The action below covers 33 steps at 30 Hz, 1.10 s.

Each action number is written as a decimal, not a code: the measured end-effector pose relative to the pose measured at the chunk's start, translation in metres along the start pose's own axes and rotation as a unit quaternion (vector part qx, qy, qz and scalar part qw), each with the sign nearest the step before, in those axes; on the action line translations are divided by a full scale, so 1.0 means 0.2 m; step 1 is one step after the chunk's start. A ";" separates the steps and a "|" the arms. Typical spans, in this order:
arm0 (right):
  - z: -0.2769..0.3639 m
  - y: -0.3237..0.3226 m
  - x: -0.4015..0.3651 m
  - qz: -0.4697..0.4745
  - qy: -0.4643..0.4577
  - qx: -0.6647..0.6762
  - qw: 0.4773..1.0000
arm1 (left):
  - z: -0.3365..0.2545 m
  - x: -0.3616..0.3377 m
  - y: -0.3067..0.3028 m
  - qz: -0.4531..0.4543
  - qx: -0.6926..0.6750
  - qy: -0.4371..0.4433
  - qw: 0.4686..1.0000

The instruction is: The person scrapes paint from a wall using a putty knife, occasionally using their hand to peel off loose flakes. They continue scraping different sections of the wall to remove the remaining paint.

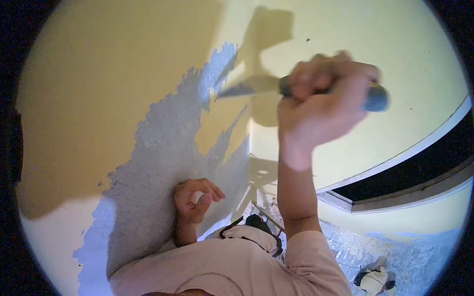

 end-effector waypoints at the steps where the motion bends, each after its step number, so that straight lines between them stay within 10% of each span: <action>1: 0.04 0.01 0.03 -0.002 -0.011 -0.011 1.000 | 0.01 0.01 0.01 0.028 0.058 -0.005 0.998; 8: -0.22 0.03 0.01 0.101 0.045 -0.143 0.984 | 0.05 0.00 0.02 0.049 0.145 0.002 0.988; 11: -0.12 0.01 0.13 0.044 -0.007 0.030 0.999 | 0.06 0.01 0.03 0.048 0.161 0.011 0.986; 13: -0.02 0.02 0.22 0.208 0.032 0.158 0.965 | 0.06 0.01 0.03 0.056 0.164 0.014 0.985; 19: -0.23 0.01 0.11 0.031 0.074 -0.007 0.997 | 0.08 0.02 0.02 0.050 0.156 -0.005 0.986; 33: -0.14 -0.03 0.12 0.059 -0.048 -0.012 0.997 | 0.11 0.01 0.03 0.060 0.210 0.007 0.976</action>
Point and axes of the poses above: each hand's wrist, its own x-axis towards the middle knuckle, its own y-axis out of the palm, z = x × y, the point moved 5 cm from there along x, towards the middle knuckle, and after that the axes turned 8 degrees about y, right-handed, at the moved point
